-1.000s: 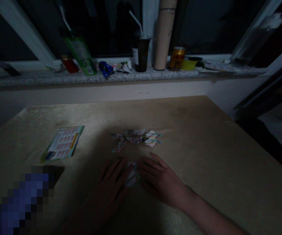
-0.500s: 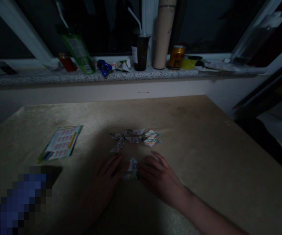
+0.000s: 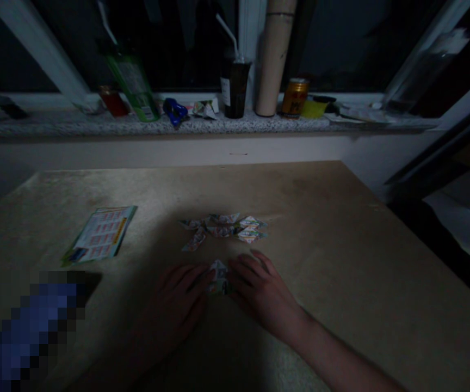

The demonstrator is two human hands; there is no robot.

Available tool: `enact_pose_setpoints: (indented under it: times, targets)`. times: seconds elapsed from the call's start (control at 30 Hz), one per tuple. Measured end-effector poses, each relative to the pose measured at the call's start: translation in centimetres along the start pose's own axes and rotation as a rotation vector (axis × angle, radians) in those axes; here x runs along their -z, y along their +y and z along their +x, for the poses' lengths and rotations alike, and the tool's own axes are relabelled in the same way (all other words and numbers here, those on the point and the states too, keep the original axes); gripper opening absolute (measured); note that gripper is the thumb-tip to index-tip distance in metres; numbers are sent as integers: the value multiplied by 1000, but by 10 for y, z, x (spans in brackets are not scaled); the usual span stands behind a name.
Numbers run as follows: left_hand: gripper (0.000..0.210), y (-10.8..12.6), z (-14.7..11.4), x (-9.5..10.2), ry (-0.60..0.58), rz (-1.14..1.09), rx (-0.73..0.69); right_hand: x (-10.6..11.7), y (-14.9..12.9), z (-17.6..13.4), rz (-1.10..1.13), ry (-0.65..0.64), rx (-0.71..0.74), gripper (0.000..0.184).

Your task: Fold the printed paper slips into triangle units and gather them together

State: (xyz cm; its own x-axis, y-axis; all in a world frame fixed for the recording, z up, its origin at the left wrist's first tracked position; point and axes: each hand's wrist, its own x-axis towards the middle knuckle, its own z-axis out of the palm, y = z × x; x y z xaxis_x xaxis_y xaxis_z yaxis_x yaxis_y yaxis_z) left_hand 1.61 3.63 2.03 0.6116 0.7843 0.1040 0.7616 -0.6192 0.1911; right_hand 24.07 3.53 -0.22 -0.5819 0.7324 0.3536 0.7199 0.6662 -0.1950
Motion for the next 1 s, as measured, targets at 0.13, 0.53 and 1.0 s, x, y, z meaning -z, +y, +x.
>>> enact_pose_setpoints:
  times: [0.13,0.53,1.0]
  targets:
    - [34,2,6,8,-64,-47,13,2,2,0,7,-12,-13,28]
    - [29,-13,26,12,-92,-178,-76,5,8,2,157,-4,-47,27]
    - [12,-18,34,1,-65,-139,-100,9,5,19,78,-116,-102,11]
